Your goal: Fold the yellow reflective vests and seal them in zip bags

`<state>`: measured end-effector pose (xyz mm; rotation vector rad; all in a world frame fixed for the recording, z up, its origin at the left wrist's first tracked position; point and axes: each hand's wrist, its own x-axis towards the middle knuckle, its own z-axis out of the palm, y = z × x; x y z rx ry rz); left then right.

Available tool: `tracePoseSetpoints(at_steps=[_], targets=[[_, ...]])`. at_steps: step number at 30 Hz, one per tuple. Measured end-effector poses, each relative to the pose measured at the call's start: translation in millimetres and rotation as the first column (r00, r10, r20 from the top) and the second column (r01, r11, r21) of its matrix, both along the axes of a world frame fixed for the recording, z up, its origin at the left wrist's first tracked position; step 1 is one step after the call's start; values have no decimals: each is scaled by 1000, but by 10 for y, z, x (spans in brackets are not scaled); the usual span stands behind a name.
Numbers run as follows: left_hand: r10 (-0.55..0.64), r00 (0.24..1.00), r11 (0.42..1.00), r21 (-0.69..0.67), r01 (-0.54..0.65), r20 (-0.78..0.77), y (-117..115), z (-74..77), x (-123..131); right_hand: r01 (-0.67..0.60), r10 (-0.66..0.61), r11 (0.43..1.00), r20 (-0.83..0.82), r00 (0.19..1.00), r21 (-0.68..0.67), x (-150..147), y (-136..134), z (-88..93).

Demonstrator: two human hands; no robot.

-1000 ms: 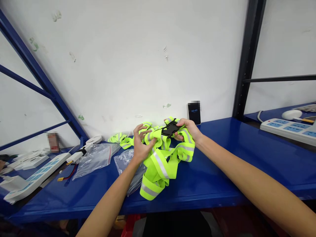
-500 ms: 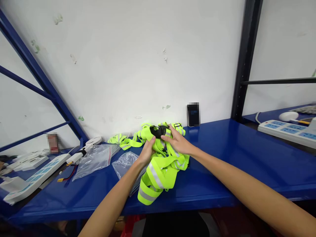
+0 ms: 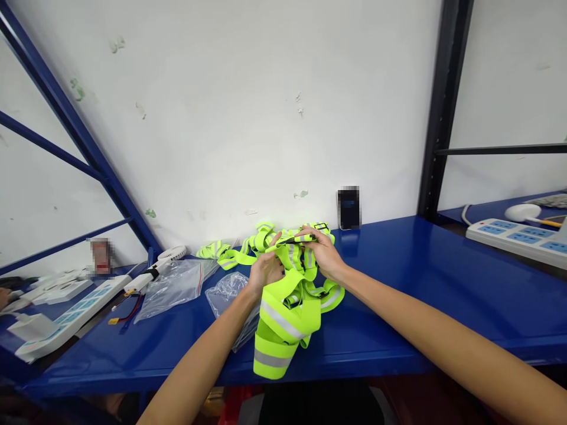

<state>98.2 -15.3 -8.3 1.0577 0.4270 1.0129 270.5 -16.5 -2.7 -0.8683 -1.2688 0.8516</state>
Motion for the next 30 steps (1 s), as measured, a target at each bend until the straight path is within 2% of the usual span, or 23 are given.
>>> tracePoseSetpoints(at_steps=[3, 7, 9, 11, 14, 17, 22, 25, 27, 30], targets=[[32, 996, 999, 38, -29, -88, -59, 53, -35, -44, 43, 999, -36, 998, -21, -22, -19, -14], [181, 952, 982, 91, -164, -248, -48, 51, -50, -279, 259, 946, -130, 957, -168, -39, -116, 50], [252, 942, 967, 87, -239, -221, -16, 31, -50, -375, 353, 909, -140, 925, -184, -26, -157, 89], [276, 946, 960, 99, -262, -170, 18, 13, -50, -425, 414, 891, -97, 905, -159, -8, -170, 110], [257, 958, 959, 155, -236, -131, 58, -4, -57, -347, 348, 929, -15, 937, -128, 11, -138, 110], [281, 952, 939, 239, -247, -122, 88, -8, -73, -240, 238, 958, -29, 971, -158, 19, -98, 118], [333, 935, 880, 395, -262, -122, 118, -13, -101, -365, 354, 907, -90, 931, -209, 36, -132, 176], [370, 922, 866, 401, -298, -116, 140, -49, -97, -257, 268, 924, -1, 963, -283, 45, -155, 157], [353, 928, 884, 369, -288, -122, 156, -85, -79, -151, 179, 944, 73, 981, -293, 40, -145, 117], [305, 939, 921, 301, -248, -158, 164, -123, -43, -92, 112, 980, 108, 988, -177, 12, -116, 68]])
